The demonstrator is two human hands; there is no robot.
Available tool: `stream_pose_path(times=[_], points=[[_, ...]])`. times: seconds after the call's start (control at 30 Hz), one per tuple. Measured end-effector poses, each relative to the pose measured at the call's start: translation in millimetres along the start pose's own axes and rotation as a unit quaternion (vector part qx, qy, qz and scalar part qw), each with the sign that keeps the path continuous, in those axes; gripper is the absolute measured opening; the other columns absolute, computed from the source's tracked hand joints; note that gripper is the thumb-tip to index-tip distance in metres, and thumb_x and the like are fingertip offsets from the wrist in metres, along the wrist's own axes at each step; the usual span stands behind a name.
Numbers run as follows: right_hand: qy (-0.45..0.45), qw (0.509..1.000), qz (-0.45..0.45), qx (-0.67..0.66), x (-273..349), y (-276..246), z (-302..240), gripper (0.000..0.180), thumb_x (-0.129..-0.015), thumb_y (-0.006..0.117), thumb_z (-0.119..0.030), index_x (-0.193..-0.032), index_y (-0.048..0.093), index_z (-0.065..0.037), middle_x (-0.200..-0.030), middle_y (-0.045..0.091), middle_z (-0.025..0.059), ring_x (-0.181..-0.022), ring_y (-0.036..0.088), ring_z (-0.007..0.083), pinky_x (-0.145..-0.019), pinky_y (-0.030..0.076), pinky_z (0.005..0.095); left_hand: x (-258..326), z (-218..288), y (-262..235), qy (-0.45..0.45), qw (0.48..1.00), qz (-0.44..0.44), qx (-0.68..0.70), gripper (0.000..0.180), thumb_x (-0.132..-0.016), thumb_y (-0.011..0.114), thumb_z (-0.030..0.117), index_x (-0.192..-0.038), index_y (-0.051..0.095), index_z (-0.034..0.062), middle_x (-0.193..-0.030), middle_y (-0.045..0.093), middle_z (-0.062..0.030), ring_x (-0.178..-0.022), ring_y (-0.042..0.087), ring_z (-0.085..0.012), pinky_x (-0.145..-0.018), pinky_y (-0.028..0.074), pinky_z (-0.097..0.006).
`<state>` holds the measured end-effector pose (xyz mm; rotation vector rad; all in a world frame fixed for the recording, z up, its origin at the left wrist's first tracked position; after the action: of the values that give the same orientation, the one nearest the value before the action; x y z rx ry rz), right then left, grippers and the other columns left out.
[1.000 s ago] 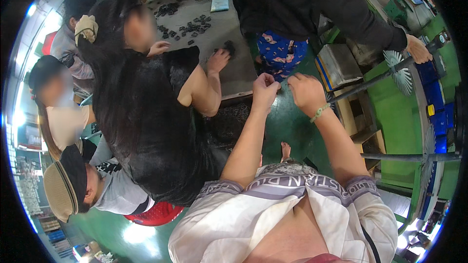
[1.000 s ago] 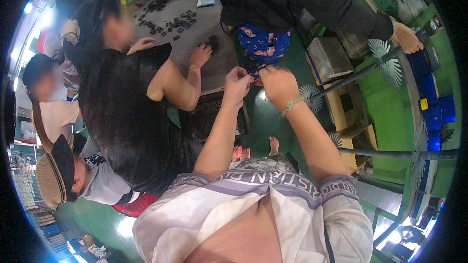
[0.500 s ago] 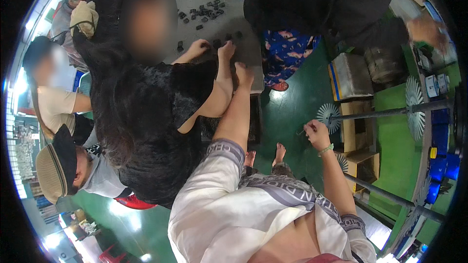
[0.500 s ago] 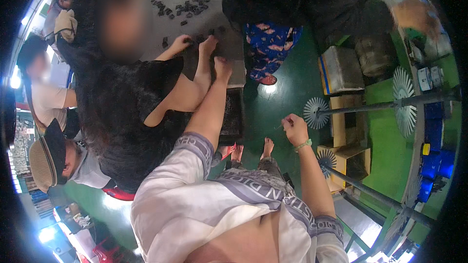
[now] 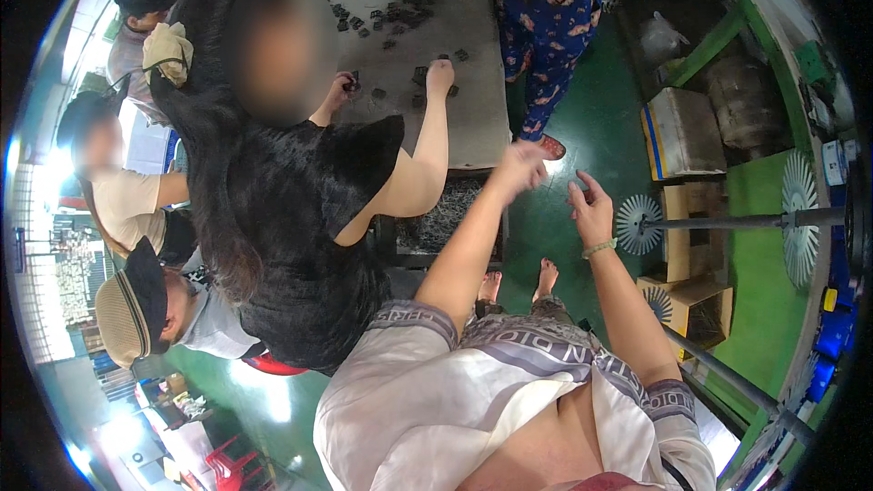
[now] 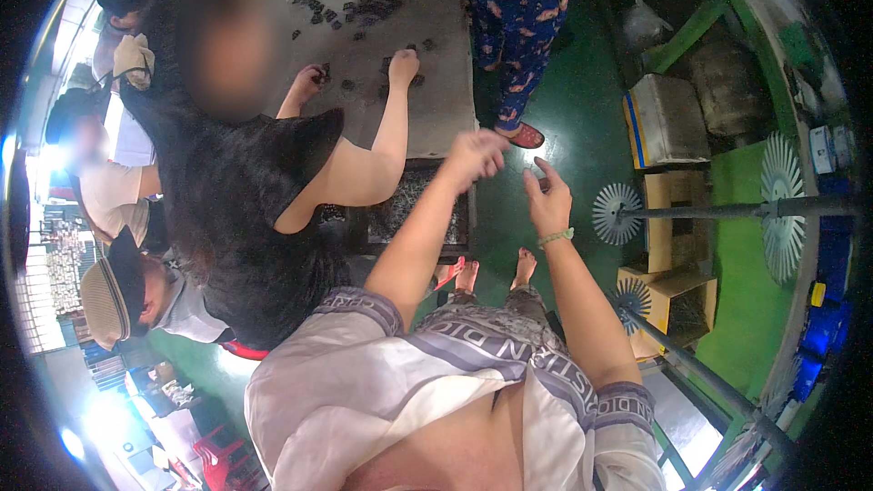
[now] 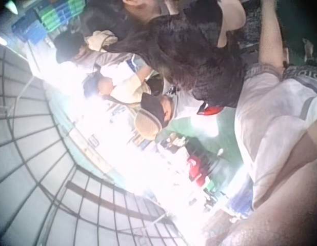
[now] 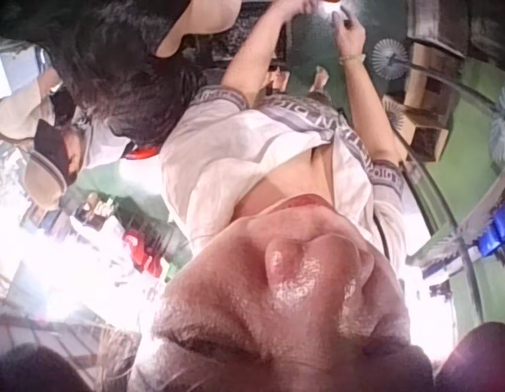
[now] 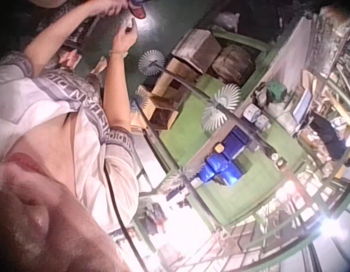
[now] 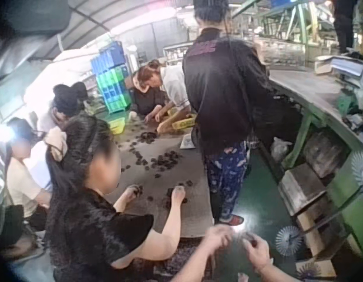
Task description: The person sorts small dark components on a table with coworkers, then walks through the factory carrying two metal fan blades and places them on a rack.
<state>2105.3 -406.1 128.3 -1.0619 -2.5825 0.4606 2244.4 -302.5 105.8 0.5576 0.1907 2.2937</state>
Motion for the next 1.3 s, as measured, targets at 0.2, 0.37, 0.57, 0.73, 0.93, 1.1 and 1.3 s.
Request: stream_pose_path(times=[0.2,0.37,0.57,0.73,0.93,1.1,1.3], points=[[0.095,0.980,-0.173,-0.001,31.7,-48.2,60.2,0.038,-0.078,0.063,-0.026,-0.107,0.057,-0.001,-0.075,0.061,0.0084,-0.060,0.057,0.0128,-0.051,0.046,0.0247,-104.9,52.2,-150.7,0.255,0.840,0.209,0.431,0.009,-0.085,0.044,0.008,-0.081,0.049,0.0022,-0.069,0.056,-0.0112,-0.057,0.051,-0.0163,-0.051,0.043,-0.024],[0.229,0.946,-0.120,0.198,101.0,-148.1,115.4,0.044,-0.078,0.060,-0.034,-0.108,0.057,-0.002,-0.089,0.064,0.0126,-0.071,0.063,0.0213,-0.064,0.050,0.0315,-115.7,92.4,-161.5,0.211,0.839,0.222,0.450,0.055,-0.092,0.040,0.031,-0.132,0.020,-0.0006,-0.127,0.035,-0.0192,-0.107,0.043,-0.0269,-0.091,0.038,-0.036],[0.281,0.915,0.063,0.282,255.2,-225.3,224.9,0.037,-0.074,0.064,-0.032,-0.096,0.062,-0.003,-0.084,0.066,0.0061,-0.072,0.061,0.0208,-0.065,0.048,0.0366,-87.2,60.2,12.3,0.142,0.937,-0.025,0.319,0.033,-0.088,0.050,0.022,-0.112,0.047,-0.0011,-0.104,0.056,-0.0140,-0.090,0.057,-0.0232,-0.073,0.046,-0.029],[0.356,0.853,0.367,-0.099,366.3,-226.1,270.1,0.035,-0.076,0.065,-0.031,-0.095,0.063,-0.002,-0.080,0.065,0.0088,-0.064,0.060,0.0134,-0.057,0.048,0.0269,-10.4,20.5,186.2,0.025,0.980,-0.145,0.137,0.032,-0.083,0.059,0.011,-0.112,0.050,0.0018,-0.096,0.060,-0.0081,-0.080,0.059,-0.0164,-0.065,0.045,-0.026],[0.044,0.758,0.651,-0.006,399.6,-349.4,107.2,0.026,-0.079,0.064,-0.013,-0.100,0.056,0.000,-0.082,0.059,0.0037,-0.074,0.055,0.0102,-0.067,0.045,0.0241,-4.8,123.3,296.1,0.353,0.923,-0.144,0.059,0.021,-0.078,0.062,0.005,-0.095,0.051,0.0025,-0.081,0.049,-0.0005,-0.074,0.047,-0.0081,-0.067,0.039,-0.020],[-0.084,0.827,0.544,-0.111,316.7,-392.3,69.9,0.036,-0.081,0.060,-0.010,-0.114,0.049,-0.002,-0.108,0.055,0.0092,-0.095,0.054,0.0179,-0.079,0.047,0.0305,-101.4,86.3,338.6,0.322,0.940,-0.098,-0.049,0.033,-0.069,0.062,-0.001,-0.096,0.044,0.0026,-0.089,0.048,-0.0042,-0.080,0.047,-0.0150,-0.071,0.040,-0.028],[-0.137,0.872,0.448,-0.140,201.3,-413.4,103.9,0.032,-0.082,0.055,-0.026,-0.104,0.057,-0.003,-0.101,0.057,0.0157,-0.095,0.056,0.0279,-0.079,0.045,0.0387,-94.6,11.0,411.3,0.231,0.889,-0.243,-0.313,0.064,-0.071,0.068,0.033,-0.123,0.044,0.0032,-0.129,0.041,-0.0130,-0.114,0.044,-0.0259,-0.095,0.035,-0.037]])
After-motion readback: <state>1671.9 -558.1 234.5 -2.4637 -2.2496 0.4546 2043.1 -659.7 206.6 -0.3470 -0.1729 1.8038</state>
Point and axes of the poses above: each hand's wrist, its own x-axis away from the middle knuckle, its own y-axis out of the palm, z = x × y, the point moved 3 cm from there along -x, towards the middle knuckle
